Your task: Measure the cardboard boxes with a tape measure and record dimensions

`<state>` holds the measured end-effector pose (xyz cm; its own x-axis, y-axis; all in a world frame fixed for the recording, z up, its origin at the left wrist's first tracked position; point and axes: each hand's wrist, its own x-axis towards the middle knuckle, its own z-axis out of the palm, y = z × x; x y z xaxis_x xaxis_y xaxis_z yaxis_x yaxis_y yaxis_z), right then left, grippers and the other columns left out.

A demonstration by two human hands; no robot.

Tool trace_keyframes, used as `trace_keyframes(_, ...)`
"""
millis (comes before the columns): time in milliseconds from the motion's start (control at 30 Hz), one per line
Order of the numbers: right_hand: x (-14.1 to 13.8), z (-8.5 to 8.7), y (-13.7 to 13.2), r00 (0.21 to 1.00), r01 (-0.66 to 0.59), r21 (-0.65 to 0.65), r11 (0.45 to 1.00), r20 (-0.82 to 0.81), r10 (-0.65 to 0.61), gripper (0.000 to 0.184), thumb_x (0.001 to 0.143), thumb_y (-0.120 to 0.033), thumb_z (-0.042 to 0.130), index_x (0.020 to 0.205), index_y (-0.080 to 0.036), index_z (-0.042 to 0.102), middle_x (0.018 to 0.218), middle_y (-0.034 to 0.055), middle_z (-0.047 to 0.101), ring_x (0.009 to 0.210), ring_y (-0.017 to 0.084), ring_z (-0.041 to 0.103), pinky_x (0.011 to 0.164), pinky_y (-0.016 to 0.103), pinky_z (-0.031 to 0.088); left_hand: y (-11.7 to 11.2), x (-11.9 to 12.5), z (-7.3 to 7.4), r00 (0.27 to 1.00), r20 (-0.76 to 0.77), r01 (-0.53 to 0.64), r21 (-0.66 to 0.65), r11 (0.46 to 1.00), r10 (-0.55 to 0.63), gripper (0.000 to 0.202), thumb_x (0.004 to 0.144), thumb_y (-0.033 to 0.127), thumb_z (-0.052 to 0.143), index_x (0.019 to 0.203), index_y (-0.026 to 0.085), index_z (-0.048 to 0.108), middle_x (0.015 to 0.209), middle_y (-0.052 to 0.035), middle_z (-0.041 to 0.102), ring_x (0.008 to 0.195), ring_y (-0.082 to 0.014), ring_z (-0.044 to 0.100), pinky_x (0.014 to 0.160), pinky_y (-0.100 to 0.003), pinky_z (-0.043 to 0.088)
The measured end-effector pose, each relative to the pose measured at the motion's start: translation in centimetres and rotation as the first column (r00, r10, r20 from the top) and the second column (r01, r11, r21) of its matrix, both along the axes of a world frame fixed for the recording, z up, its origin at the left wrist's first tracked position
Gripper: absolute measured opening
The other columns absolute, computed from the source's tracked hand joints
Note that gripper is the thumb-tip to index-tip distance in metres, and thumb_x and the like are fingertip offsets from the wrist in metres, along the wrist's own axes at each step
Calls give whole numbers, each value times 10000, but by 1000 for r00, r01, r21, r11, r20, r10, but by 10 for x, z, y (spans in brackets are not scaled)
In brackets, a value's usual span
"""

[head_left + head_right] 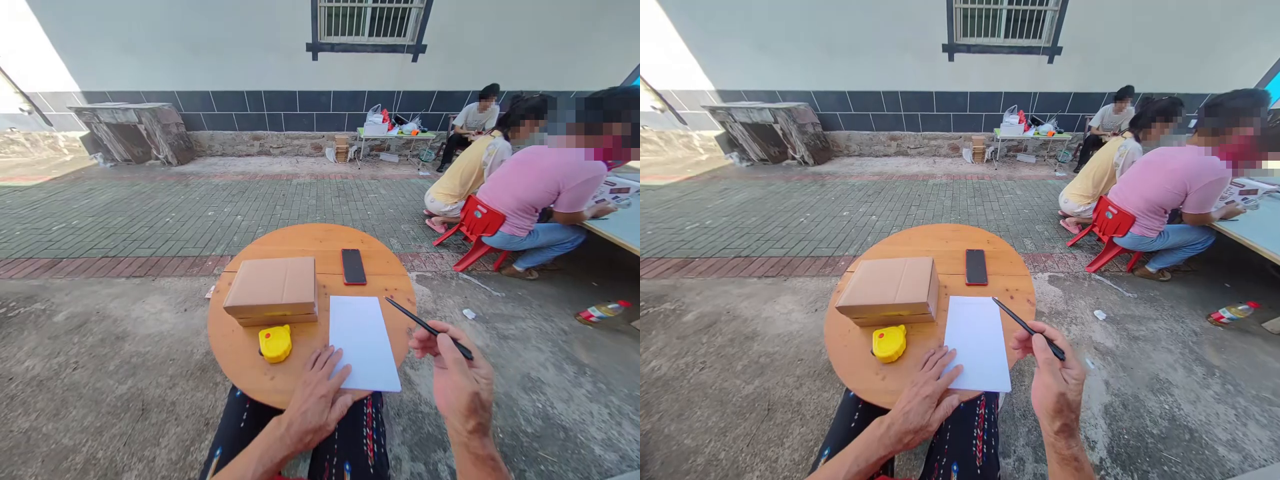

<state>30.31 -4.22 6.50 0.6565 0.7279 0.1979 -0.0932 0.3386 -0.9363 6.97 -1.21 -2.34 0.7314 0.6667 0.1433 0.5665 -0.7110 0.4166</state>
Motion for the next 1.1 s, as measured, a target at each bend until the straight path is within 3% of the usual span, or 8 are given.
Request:
trace_keyframes(200, -12, -7, 42, 960, -55, 56, 997, -272, 68, 200, 710, -283, 800, 718, -205, 617, 481, -105, 452, 375, 55, 452, 402, 180, 389, 28, -1, -3, 999, 4, -45, -23, 999, 45, 454, 875, 177, 548, 1328, 208, 528, 1499, -106, 439, 1379, -288, 392, 1108, -517, 396)
trace_keyframes(333, -15, -8, 70, 935, -130, -29, 991, -335, 113, 336, 734, -425, 740, 976, -194, 702, 674, -3, 657, 537, 135, 626, 457, 240, 492, 43, 5, -14, 999, -16, -28, -12, 1000, 27, 472, 857, 196, 575, 1327, 197, 537, 1509, -121, 431, 1388, -324, 382, 1105, -554, 386)
trace_keyframes(400, -15, -11, 80, 947, -180, -79, 981, -285, 150, 375, 761, -481, 703, 989, -182, 701, 787, 60, 714, 662, 203, 697, 486, 274, 521, 44, 9, -18, 999, -5, -35, 0, 999, 35, 458, 862, 234, 587, 1318, 205, 549, 1503, -118, 442, 1385, -327, 390, 1115, -560, 371)
trace_keyframes(533, -15, -28, 90, 991, -92, -125, 988, -106, 79, 163, 812, -364, 703, 827, -208, 657, 599, -48, 597, 526, 128, 632, 502, 236, 497, 43, 13, -24, 997, 34, -72, 25, 997, 71, 423, 877, 298, 589, 1291, 211, 576, 1495, -115, 455, 1370, -320, 412, 1118, -552, 366)
trace_keyframes(633, -20, -49, 92, 992, -112, -239, 964, 21, 121, 164, 850, -357, 663, 922, -210, 672, 595, -45, 611, 540, 130, 636, 543, 245, 513, 42, 14, -24, 995, 49, -86, 33, 996, 84, 418, 875, 313, 593, 1281, 215, 587, 1480, -114, 474, 1362, -319, 422, 1110, -548, 375)
trace_keyframes(733, -29, -68, 98, 956, -201, -386, 900, 121, 266, 227, 844, -394, 649, 936, -189, 686, 689, 21, 696, 617, 174, 682, 542, 266, 542, 43, 14, -23, 995, 56, -88, 25, 996, 86, 414, 871, 317, 596, 1273, 219, 593, 1468, -112, 489, 1351, -316, 435, 1104, -544, 381)
trace_keyframes(833, -41, -80, 110, 925, -212, -460, 862, 190, 329, 197, 823, -386, 655, 829, -190, 665, 622, 11, 678, 539, 154, 648, 509, 248, 539, 44, 14, -22, 994, 58, -91, 0, 996, 91, 428, 865, 319, 599, 1284, 228, 584, 1481, -102, 476, 1361, -311, 423, 1117, -541, 366)
trace_keyframes(1100, -55, -96, 134, 836, -154, -516, 843, 387, 390, 178, 849, -343, 592, 751, -199, 633, 504, -36, 578, 460, 131, 567, 491, 228, 480, 43, 14, -22, 993, 48, -105, -117, 988, 112, 472, 846, 339, 607, 1307, 246, 561, 1574, -110, 324, 1433, -325, 313, 1142, -544, 327)
